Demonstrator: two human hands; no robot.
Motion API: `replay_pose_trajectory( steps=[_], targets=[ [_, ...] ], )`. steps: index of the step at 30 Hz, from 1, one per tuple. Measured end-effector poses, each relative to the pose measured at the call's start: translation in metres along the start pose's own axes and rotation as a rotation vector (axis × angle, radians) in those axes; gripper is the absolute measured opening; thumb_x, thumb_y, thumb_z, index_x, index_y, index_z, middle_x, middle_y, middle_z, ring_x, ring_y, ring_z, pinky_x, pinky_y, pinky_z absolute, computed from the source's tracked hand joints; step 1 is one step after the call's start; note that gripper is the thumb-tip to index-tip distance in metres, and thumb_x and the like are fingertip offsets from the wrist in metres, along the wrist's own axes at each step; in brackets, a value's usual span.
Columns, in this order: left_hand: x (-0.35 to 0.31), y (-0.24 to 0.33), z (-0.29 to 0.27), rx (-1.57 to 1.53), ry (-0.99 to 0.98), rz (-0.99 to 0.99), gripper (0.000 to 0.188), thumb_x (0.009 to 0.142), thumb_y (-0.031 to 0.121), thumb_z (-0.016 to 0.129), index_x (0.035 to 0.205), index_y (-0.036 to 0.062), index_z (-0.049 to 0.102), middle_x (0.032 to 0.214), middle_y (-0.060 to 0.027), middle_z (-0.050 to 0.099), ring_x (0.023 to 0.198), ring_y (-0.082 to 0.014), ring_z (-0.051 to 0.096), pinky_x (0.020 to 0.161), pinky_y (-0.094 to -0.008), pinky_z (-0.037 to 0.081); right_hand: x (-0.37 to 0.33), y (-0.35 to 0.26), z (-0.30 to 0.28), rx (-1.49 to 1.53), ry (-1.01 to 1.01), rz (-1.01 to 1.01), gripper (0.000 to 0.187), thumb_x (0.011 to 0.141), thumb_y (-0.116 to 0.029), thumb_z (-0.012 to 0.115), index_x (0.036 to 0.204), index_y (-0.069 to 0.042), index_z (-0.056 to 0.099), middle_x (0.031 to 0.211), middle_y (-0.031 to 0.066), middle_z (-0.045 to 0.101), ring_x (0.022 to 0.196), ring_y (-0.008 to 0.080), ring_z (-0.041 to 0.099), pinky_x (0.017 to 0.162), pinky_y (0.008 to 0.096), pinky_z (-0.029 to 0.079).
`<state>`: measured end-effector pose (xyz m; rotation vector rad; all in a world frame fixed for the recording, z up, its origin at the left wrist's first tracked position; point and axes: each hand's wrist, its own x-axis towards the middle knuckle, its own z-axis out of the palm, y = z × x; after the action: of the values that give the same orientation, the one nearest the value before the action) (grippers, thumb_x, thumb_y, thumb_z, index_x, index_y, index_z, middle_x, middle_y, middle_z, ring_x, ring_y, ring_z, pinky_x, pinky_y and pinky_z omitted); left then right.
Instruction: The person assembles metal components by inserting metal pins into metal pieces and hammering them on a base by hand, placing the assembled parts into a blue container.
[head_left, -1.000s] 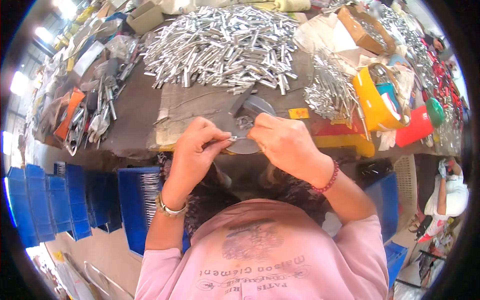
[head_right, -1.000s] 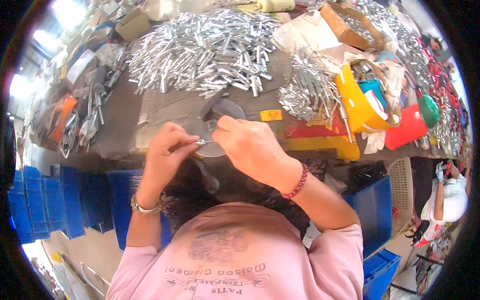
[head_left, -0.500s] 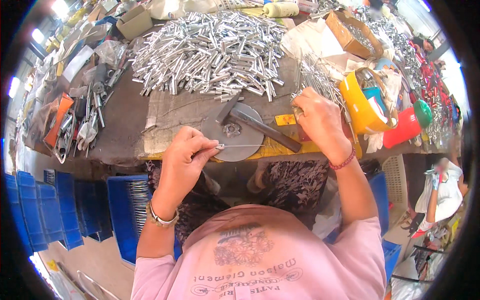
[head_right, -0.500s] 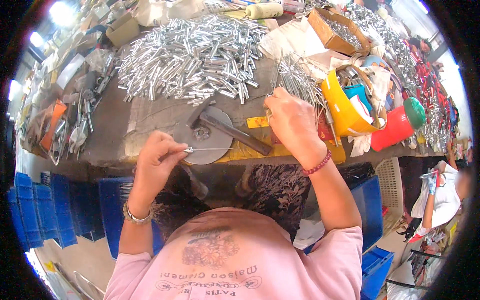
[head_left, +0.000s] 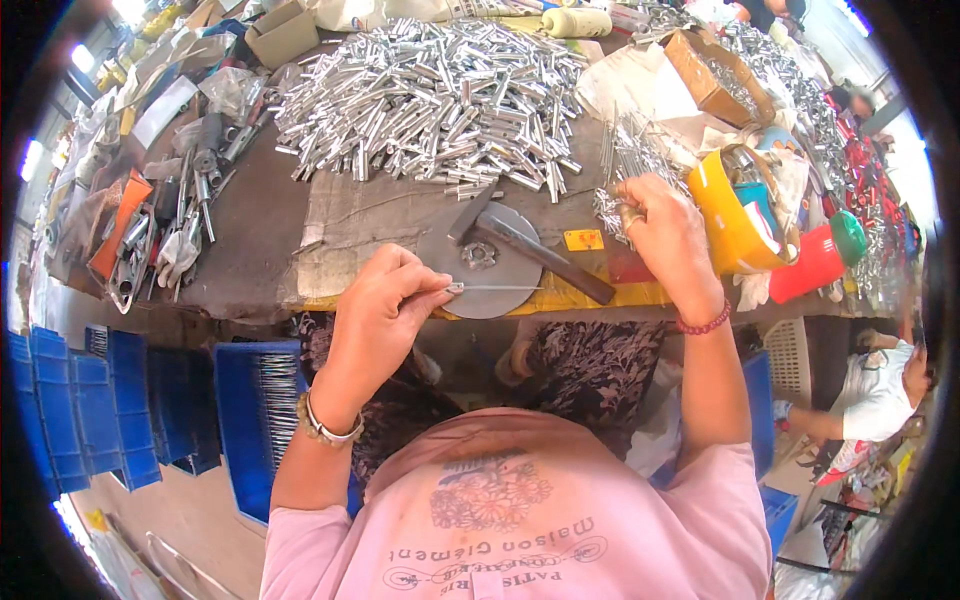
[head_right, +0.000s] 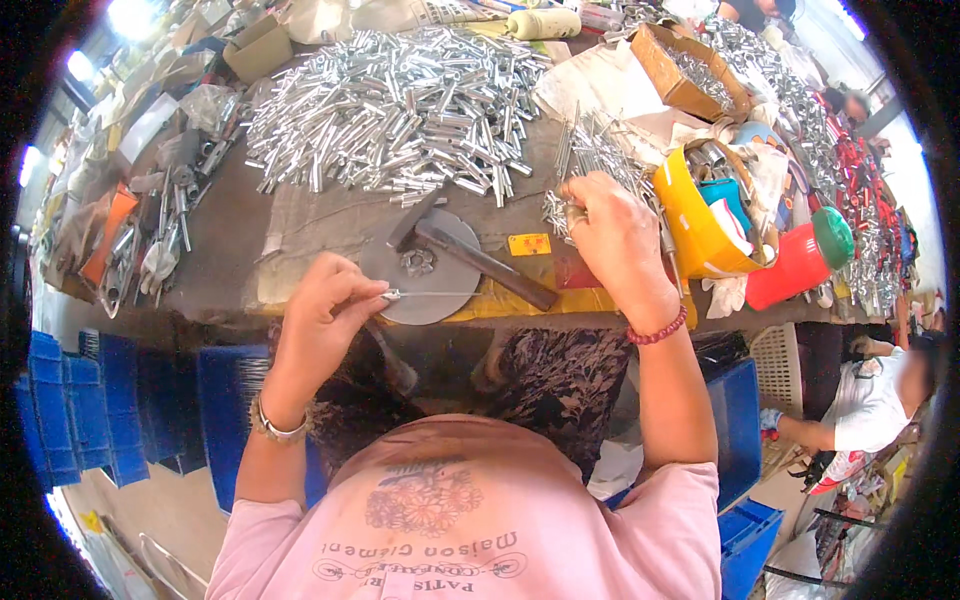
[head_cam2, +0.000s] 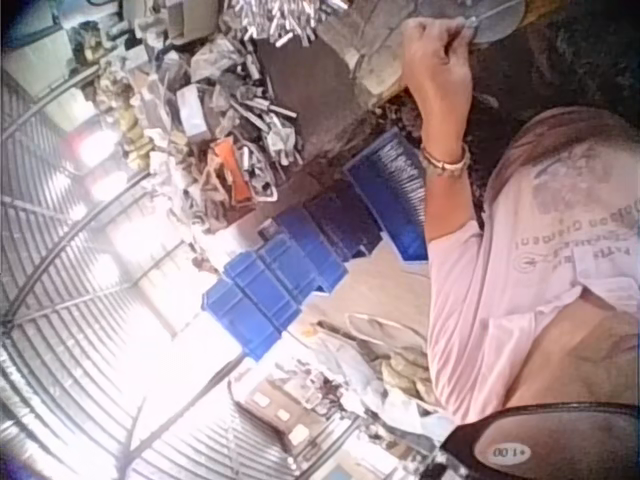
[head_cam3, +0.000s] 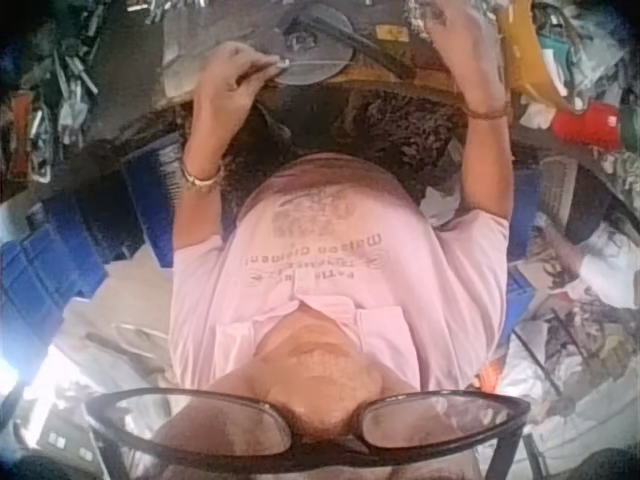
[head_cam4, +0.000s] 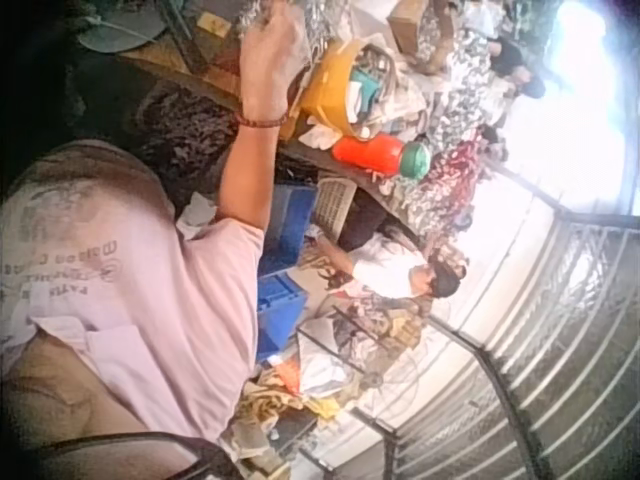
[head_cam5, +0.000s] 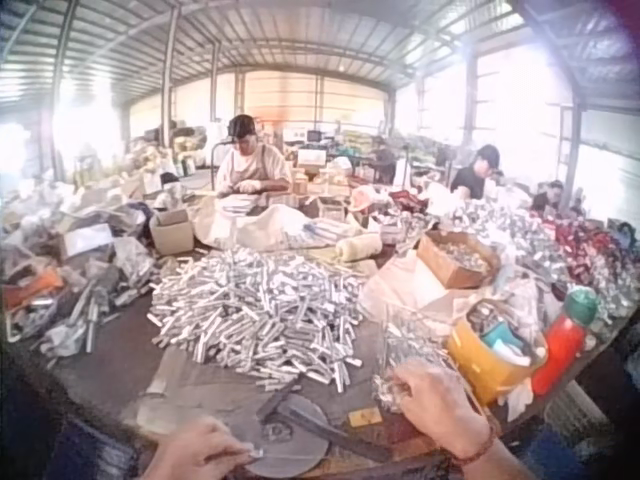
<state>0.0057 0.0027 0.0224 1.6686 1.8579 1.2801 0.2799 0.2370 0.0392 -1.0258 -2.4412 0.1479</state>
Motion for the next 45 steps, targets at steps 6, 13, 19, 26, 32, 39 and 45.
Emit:
replay_pose_trajectory(
  steps=[6,13,19,26,32,39,45],
  targets=[
    [-0.001,-0.001,0.001,-0.005,-0.003,-0.011,0.017,0.087,-0.004,0.084,0.103,0.0006,0.08,0.097,-0.0063,0.062,0.089,-0.0188,0.062,0.076,-0.0306,0.051,-0.012,-0.021,-0.005,-0.091,-0.096,-0.114,0.021,0.088,-0.001,0.068,0.103,-0.008,0.08,0.108,0.0113,0.07,0.1,0.0354,0.073,0.088,0.0469,0.059],
    [-0.001,-0.001,0.001,0.003,0.001,-0.002,0.016,0.088,-0.003,0.084,0.103,0.0009,0.08,0.096,-0.006,0.061,0.089,-0.0188,0.062,0.076,-0.0303,0.05,-0.009,-0.02,-0.004,-0.055,-0.011,-0.019,0.018,0.089,-0.004,0.07,0.104,-0.008,0.081,0.106,0.0104,0.07,0.101,0.0351,0.073,0.087,0.0472,0.059],
    [-0.001,-0.001,0.001,0.015,0.003,0.013,0.016,0.088,-0.003,0.084,0.103,0.001,0.079,0.096,-0.0059,0.061,0.088,-0.0188,0.061,0.077,-0.0303,0.05,-0.002,-0.024,0.002,-0.064,-0.075,0.031,0.014,0.09,-0.007,0.07,0.101,-0.008,0.08,0.104,0.0115,0.07,0.101,0.0353,0.073,0.087,0.0469,0.059],
    [-0.001,0.0,0.0,0.025,0.036,0.023,0.016,0.087,0.003,0.087,0.102,0.0029,0.08,0.096,-0.0093,0.066,0.084,-0.0268,0.067,0.073,-0.0363,0.054,0.011,-0.025,0.006,-0.054,-0.159,-0.073,0.016,0.09,-0.009,0.071,0.103,-0.008,0.08,0.103,0.013,0.069,0.101,0.0363,0.072,0.089,0.0477,0.057],
    [-0.001,-0.005,0.003,-0.001,0.038,0.031,0.017,0.088,0.003,0.087,0.103,0.0029,0.08,0.095,-0.0092,0.066,0.084,-0.0268,0.067,0.073,-0.0362,0.054,0.009,-0.013,0.008,0.071,-0.183,0.035,0.016,0.094,-0.013,0.072,0.107,-0.011,0.08,0.107,0.012,0.073,0.103,0.0366,0.073,0.089,0.0478,0.058],
    [-0.002,-0.004,0.001,0.023,0.032,0.033,0.017,0.087,0.003,0.087,0.102,0.0038,0.08,0.095,-0.009,0.066,0.083,-0.0269,0.068,0.072,-0.0363,0.054,0.005,-0.034,0.011,-0.047,-0.133,0.099,0.012,0.095,-0.017,0.073,0.103,-0.01,0.08,0.108,0.0124,0.073,0.101,0.0364,0.074,0.088,0.0477,0.059],
    [-0.001,-0.001,0.0,-0.001,0.004,0.001,0.016,0.089,-0.003,0.083,0.104,0.0009,0.079,0.095,-0.0088,0.063,0.088,-0.0239,0.063,0.077,-0.0334,0.051,0.012,-0.044,0.019,-0.021,-0.104,0.095,0.009,0.091,-0.015,0.077,0.093,-0.007,0.073,0.105,0.0114,0.073,0.096,0.037,0.074,0.086,0.049,0.058]
  ],
)
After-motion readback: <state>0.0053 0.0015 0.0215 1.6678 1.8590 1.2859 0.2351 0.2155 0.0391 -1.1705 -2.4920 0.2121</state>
